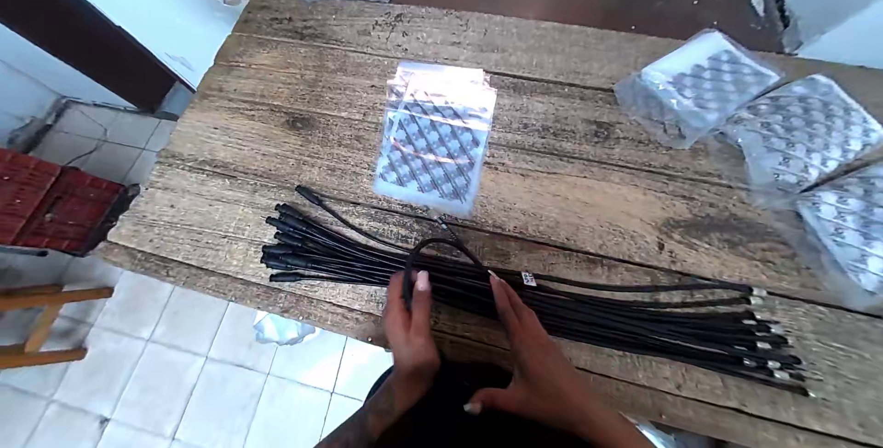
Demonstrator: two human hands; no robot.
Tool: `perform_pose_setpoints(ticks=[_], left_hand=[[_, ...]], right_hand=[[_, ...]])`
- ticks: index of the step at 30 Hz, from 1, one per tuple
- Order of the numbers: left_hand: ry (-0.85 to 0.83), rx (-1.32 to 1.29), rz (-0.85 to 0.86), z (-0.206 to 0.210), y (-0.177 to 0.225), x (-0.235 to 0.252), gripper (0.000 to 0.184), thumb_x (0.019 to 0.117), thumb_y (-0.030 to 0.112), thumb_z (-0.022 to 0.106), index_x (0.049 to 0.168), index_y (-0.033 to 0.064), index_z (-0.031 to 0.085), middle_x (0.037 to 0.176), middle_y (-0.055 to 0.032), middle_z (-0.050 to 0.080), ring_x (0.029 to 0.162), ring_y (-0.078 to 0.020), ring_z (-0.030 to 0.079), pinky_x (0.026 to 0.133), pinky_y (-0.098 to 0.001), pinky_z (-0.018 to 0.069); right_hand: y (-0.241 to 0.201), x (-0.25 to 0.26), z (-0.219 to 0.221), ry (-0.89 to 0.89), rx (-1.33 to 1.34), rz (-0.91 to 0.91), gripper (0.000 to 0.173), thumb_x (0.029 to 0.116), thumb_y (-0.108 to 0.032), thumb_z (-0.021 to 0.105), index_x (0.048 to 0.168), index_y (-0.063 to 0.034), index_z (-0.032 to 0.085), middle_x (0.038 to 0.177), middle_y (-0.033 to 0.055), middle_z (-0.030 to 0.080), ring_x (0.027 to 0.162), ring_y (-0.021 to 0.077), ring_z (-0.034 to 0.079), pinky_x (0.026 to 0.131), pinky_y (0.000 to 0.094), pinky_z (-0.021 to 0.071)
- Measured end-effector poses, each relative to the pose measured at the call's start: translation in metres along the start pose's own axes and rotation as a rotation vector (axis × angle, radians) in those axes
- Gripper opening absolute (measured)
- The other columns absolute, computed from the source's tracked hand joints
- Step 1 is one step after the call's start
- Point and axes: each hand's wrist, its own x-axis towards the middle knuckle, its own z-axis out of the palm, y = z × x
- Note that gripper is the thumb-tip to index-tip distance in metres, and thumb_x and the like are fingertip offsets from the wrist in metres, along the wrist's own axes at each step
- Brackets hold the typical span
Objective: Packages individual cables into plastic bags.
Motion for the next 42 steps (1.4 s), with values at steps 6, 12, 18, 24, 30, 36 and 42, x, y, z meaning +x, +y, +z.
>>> perform_pose_setpoints(ticks=[6,12,18,24,30,36,42], left_hand=[[-0.610,0.815,0.501,0.009,0.005,0.173,0.034,0.1070,0.031,0.053,0.122,0.0070,0.071,0.128,-0.0137,0.068,0.124,-0.0306,0.062,0.107,-0.0532,0.0474],[-0.468,1.141,0.488,0.051,-0.047,0.224,0.071,0.0974,0.068,0.048,0.160,0.0375,0.034,0.172,-0.0085,0.015,0.155,-0.0497,0.004,0.114,-0.0807,0.0033],[-0.445,1.068,0.398,0.127,-0.053,0.171,0.076,0.0953,0.071,0.048,0.160,0.0321,0.036,0.172,-0.0108,0.015,0.157,-0.0437,0.004,0.118,-0.0756,0.0007],[-0.748,0.796,0.626,0.081,-0.025,0.190,0.027,0.0852,0.012,0.083,0.111,0.0060,0.074,0.120,-0.0180,0.066,0.115,-0.0369,0.063,0.100,-0.0532,0.0521],[-0.681,0.617,0.658,0.091,-0.034,0.196,0.006,0.0886,0.009,0.078,0.090,0.0032,0.076,0.091,-0.0108,0.073,0.088,-0.0238,0.072,0.084,-0.0443,0.0592],[-0.682,0.928,0.830,0.080,-0.003,0.172,0.018,0.0988,-0.001,0.058,0.115,-0.0058,0.064,0.110,-0.0227,0.069,0.106,-0.0380,0.069,0.093,-0.0496,0.0569],[-0.477,0.982,1.327,0.043,-0.022,0.124,0.036,0.0918,0.005,0.066,0.127,0.0102,0.071,0.137,-0.0055,0.066,0.105,-0.0309,0.069,0.087,-0.0511,0.0528]], right_hand=[[0.035,0.001,-0.007,0.400,-0.002,0.241,0.113,0.0693,-0.077,0.071,0.155,-0.0088,0.043,0.146,0.0213,0.055,0.124,0.0381,0.059,0.097,0.0591,0.0513],[0.079,-0.029,-0.043,0.456,-0.145,0.319,0.104,0.0682,-0.082,0.065,0.146,-0.0137,0.058,0.151,0.0305,0.047,0.124,0.0490,0.057,0.097,0.0641,0.0468],[0.070,-0.007,-0.044,0.532,-0.103,0.339,0.091,0.0708,-0.082,0.063,0.136,-0.0176,0.067,0.153,0.0256,0.046,0.124,0.0430,0.058,0.096,0.0593,0.0482],[0.077,-0.028,-0.047,0.520,-0.294,0.285,0.088,0.0691,-0.083,0.061,0.130,-0.0204,0.071,0.149,0.0331,0.047,0.123,0.0519,0.056,0.097,0.0646,0.0450],[0.056,-0.034,-0.053,0.477,-0.320,0.211,0.079,0.0682,-0.083,0.062,0.122,-0.0262,0.075,0.147,0.0299,0.051,0.122,0.0464,0.060,0.097,0.0598,0.0481],[0.017,-0.051,-0.065,0.287,-0.265,0.217,0.077,0.0668,-0.078,0.071,0.122,-0.0244,0.075,0.151,0.0311,0.046,0.127,0.0508,0.056,0.100,0.0639,0.0460],[0.017,-0.024,-0.045,0.356,-0.272,0.117,0.075,0.0654,-0.080,0.068,0.116,-0.0259,0.077,0.145,0.0260,0.055,0.121,0.0456,0.061,0.096,0.0624,0.0500]])
